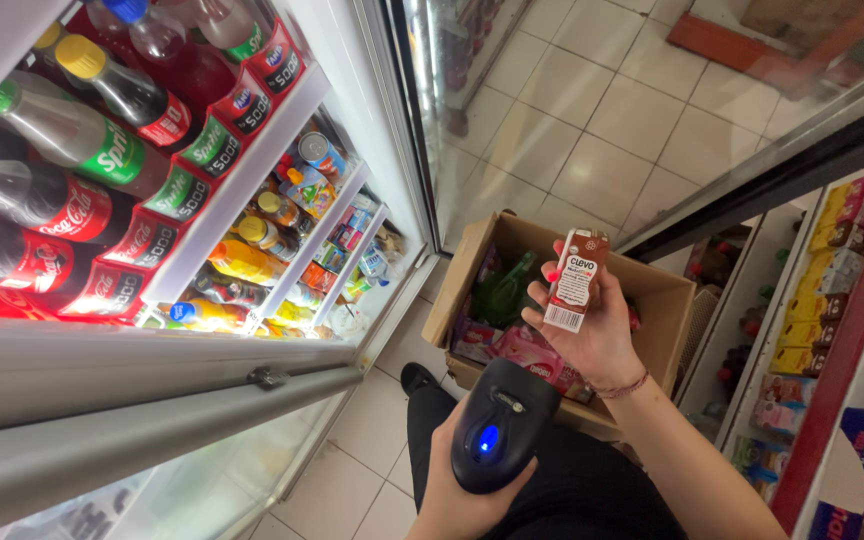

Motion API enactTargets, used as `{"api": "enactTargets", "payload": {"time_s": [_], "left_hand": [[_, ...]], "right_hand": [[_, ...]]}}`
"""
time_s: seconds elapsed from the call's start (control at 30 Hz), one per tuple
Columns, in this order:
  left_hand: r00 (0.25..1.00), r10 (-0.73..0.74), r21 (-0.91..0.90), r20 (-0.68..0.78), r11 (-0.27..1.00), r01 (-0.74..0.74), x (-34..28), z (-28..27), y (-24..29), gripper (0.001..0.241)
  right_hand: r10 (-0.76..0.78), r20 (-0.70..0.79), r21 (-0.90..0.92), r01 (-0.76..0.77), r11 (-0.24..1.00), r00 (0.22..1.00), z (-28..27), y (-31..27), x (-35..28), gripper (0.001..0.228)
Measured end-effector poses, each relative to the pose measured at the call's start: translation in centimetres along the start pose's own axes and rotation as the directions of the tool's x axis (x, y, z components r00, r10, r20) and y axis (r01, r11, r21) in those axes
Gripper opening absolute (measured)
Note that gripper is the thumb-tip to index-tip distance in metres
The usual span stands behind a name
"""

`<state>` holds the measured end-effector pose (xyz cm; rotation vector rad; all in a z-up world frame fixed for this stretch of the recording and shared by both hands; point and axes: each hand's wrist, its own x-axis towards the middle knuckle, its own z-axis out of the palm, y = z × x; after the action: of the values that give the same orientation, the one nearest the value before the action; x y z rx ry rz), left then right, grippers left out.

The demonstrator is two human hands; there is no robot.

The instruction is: The person restocks a refrigerated display by taking beverage cartons from a cardboard box, scanning each with a handheld barcode scanner, and placing them on shelves. Then the person wipes the glass lid of a freezer with a cloth.

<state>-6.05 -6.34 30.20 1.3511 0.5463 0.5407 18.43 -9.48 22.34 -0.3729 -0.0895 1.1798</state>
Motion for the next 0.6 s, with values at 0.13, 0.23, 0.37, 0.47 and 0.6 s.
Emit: {"api": "enactTargets", "payload": {"time_s": [0.13,0.23,0.37,0.47,0.6], "left_hand": [[0.997,0.068,0.052,-0.022,0.996,-0.067,0.3,-0.4,0.2,0.062],[0.995,0.099,0.145,0.026,0.984,-0.101,1.2,-1.7,0.8,0.049],[0.995,0.094,0.17,0.047,0.98,-0.1,3.1,-3.7,2.3,0.041],[0.986,0.162,0.141,0.027,0.976,-0.164,4.9,-5.6,4.2,0.042],[0.954,0.3,0.195,0.017,0.935,-0.298,8.1,-8.9,8.3,0.048]], "right_hand": [[-0.015,0.013,-0.018,0.015,1.0,1.0,0.2,0.0,0.8,0.044],[-0.034,0.028,-0.051,0.036,0.998,0.999,0.5,0.2,1.8,0.046],[-0.035,0.024,-0.032,0.036,0.999,0.999,1.7,0.8,3.6,0.047],[-0.033,0.069,-0.052,0.037,0.998,0.997,3.3,1.4,5.5,0.05],[-0.007,0.016,-0.178,0.01,0.984,1.0,7.3,2.8,9.2,0.053]]}}
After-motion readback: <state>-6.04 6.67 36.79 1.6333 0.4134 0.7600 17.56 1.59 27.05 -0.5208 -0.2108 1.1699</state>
